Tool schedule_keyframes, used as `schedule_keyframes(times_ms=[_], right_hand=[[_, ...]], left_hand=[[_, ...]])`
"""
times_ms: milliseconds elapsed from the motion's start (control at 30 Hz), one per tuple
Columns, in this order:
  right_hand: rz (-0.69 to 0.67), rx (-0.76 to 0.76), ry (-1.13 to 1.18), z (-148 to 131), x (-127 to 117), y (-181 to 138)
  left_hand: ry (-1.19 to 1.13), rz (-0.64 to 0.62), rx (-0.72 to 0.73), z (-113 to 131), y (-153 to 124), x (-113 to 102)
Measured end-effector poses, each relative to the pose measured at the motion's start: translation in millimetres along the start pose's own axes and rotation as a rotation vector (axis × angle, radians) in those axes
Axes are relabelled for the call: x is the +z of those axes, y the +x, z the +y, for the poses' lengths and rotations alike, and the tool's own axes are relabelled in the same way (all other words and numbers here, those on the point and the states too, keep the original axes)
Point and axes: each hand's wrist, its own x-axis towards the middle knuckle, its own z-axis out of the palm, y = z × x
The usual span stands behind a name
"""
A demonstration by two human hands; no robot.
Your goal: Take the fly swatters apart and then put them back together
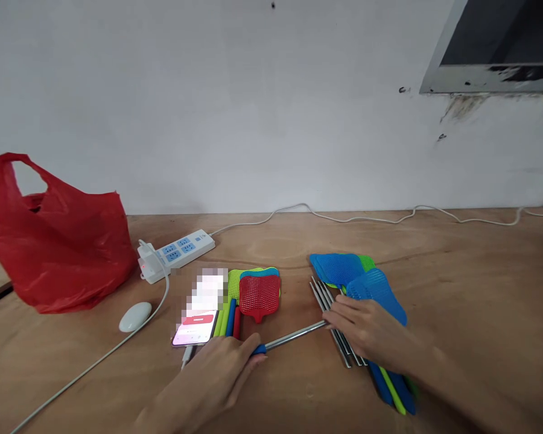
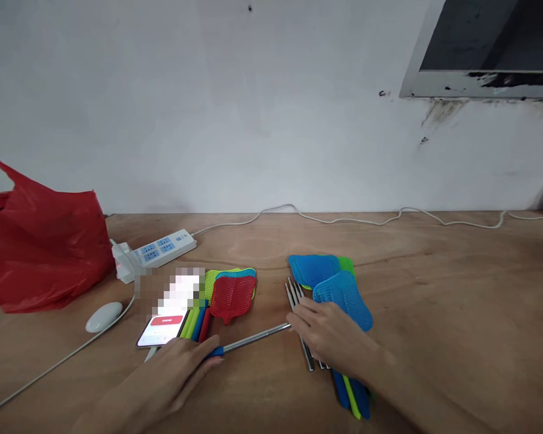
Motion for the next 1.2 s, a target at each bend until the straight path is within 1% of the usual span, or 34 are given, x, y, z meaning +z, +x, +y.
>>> schedule_keyframes(times_ms=[67, 133, 233, 367, 533, 633, 700, 767, 800, 867, 900, 933, 1000, 1067, 1100, 1200], right_hand=[[-0.017, -0.014, 0.011, -12, 1, 8], [-0.037, -0.022, 0.025, -21, 2, 14], [-0.064, -0.020, 0.034, -28, 5, 18], [-0.070, 0.022, 0.045, -26, 6, 16], [-0.014, 0.097, 0.029, -21, -3, 10], [0.033, 0.099, 0.047, -18, -15, 8], [0.100, 0.136, 0.070, -13, -22, 6], [0.216, 0.286, 0.122, -5, -24, 3], [0.287, 0.405, 0.168, -1, -22, 1], [0.381, 0.692, 0.328, 7, -15, -4], [0.412, 0.835, 0.450, 10, -10, -7], [0.404, 0.956, 0.621, 12, -5, -9], [0.368, 1.124, 0.979, 11, 3, -13], [0.314, 1.211, 1.224, 8, 7, -12], [0.294, 1.233, 1.282, 6, 7, -11], [0.297, 1.241, 1.314, -1, 1, -2]], left_hand=[[0.021, -0.068, -0.020, 9, 5, -5], [0.047, -0.094, -0.023, 17, 9, -8], [0.060, -0.086, -0.014, 22, 11, -6], [0.017, -0.043, -0.021, 19, 9, 0], [-0.088, 0.036, -0.023, 9, -1, -4], [-0.142, 0.040, -0.037, 5, -5, -9], [-0.179, 0.038, -0.049, 3, -7, -10], [-0.214, 0.037, -0.067, 2, -9, -10], [-0.227, 0.038, -0.073, 1, -10, -9], [-0.244, 0.049, -0.081, -1, -12, -6], [-0.248, 0.058, -0.084, -2, -12, -6], [-0.252, 0.064, -0.085, -2, -13, -5], [-0.260, 0.063, -0.086, -1, -12, -4], [-0.265, 0.047, -0.089, 1, -10, -3], [-0.261, 0.038, -0.091, 3, -9, -1], [-0.221, 0.042, -0.098, 6, -2, 7]])
